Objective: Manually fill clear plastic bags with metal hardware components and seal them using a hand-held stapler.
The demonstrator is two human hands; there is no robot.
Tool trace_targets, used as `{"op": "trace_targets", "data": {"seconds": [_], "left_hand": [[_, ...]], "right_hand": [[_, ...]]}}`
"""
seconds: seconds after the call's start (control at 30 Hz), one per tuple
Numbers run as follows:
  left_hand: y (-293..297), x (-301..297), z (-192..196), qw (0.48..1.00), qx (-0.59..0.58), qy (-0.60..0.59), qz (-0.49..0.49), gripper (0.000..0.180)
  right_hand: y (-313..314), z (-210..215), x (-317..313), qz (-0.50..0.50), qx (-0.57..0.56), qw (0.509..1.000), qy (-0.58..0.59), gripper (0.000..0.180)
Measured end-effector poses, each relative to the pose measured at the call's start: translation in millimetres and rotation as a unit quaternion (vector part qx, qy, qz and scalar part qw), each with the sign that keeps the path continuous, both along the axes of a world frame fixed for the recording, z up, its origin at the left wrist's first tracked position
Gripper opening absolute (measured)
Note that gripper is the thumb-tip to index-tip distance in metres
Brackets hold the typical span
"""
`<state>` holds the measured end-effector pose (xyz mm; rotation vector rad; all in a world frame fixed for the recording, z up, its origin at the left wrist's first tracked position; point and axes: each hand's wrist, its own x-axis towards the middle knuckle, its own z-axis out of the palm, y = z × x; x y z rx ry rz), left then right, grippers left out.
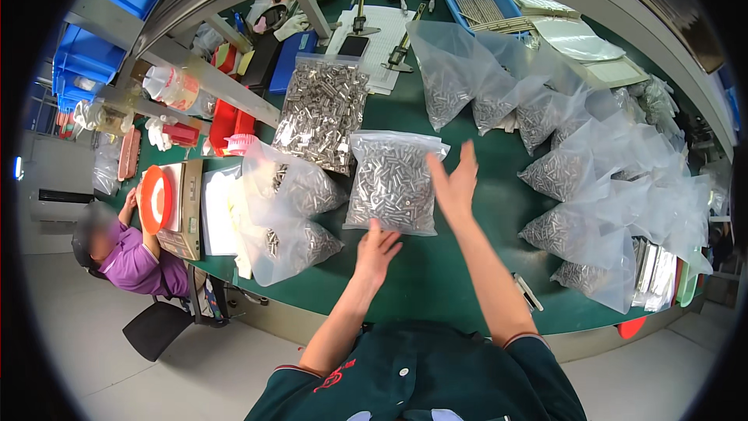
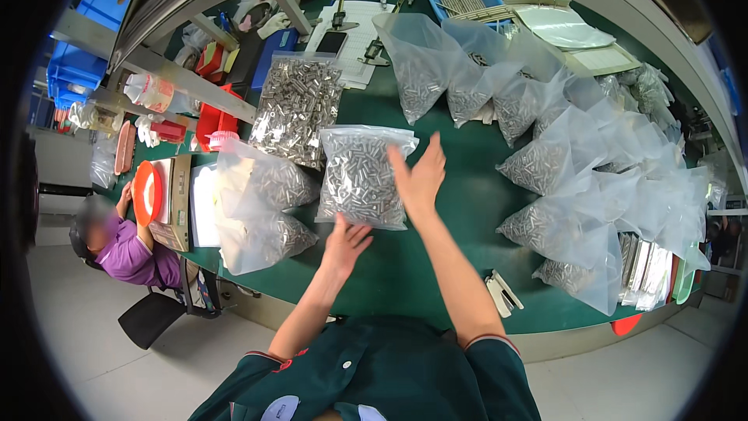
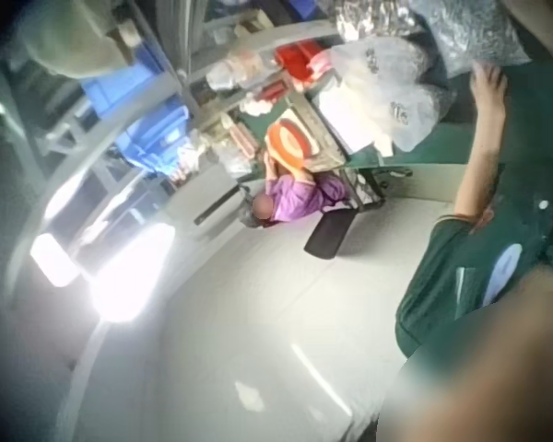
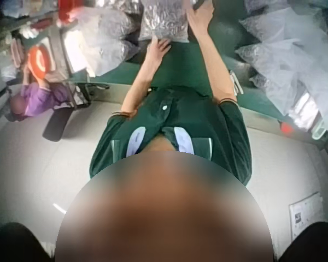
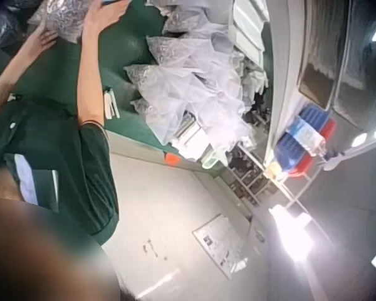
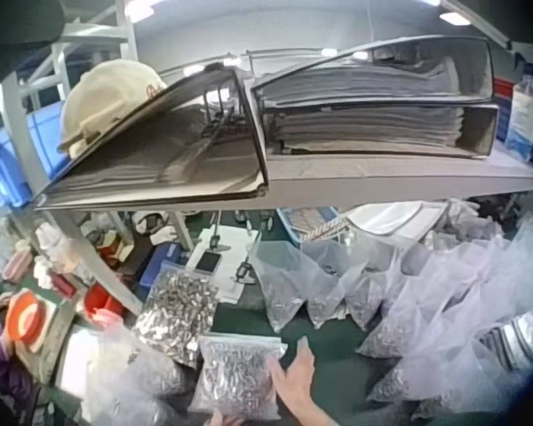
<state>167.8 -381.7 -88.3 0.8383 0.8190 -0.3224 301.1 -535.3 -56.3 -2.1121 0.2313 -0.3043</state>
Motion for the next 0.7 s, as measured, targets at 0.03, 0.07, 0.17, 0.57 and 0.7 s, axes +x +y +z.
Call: {"op": "trace_targets", "data": {"seconds": [0.03,0.07,0.17,0.57,0.7], "left_hand": [[-8.9,3.7,2.3,1.0,-0.005,0.002,-0.002,0.075],[-12.6,10.6,8.6,0.999,-0.052,0.001,-0.002,0.076],[-12.0,31.8,3.3,0.991,-0.131,-0.009,-0.002,0.083],[-16.6,42.0,-3.6,0.981,-0.19,-0.02,0.012,0.087],[-21.9,42.3,4.4,0.984,-0.173,-0.03,0.011,0.085]], "right_hand": [[-7.4,7.7,24.3,-0.003,0.103,0.994,-0.041,0.085],[-4.7,33.3,41.3,0.002,0.114,0.991,-0.066,0.08],[-7.4,69.3,91.5,0.054,0.023,0.997,-0.054,0.079],[-19.9,56.9,156.4,0.154,-0.274,0.947,-0.071,0.029],[-51.2,58.0,139.3,0.159,-0.277,0.944,-0.088,0.029]]}}
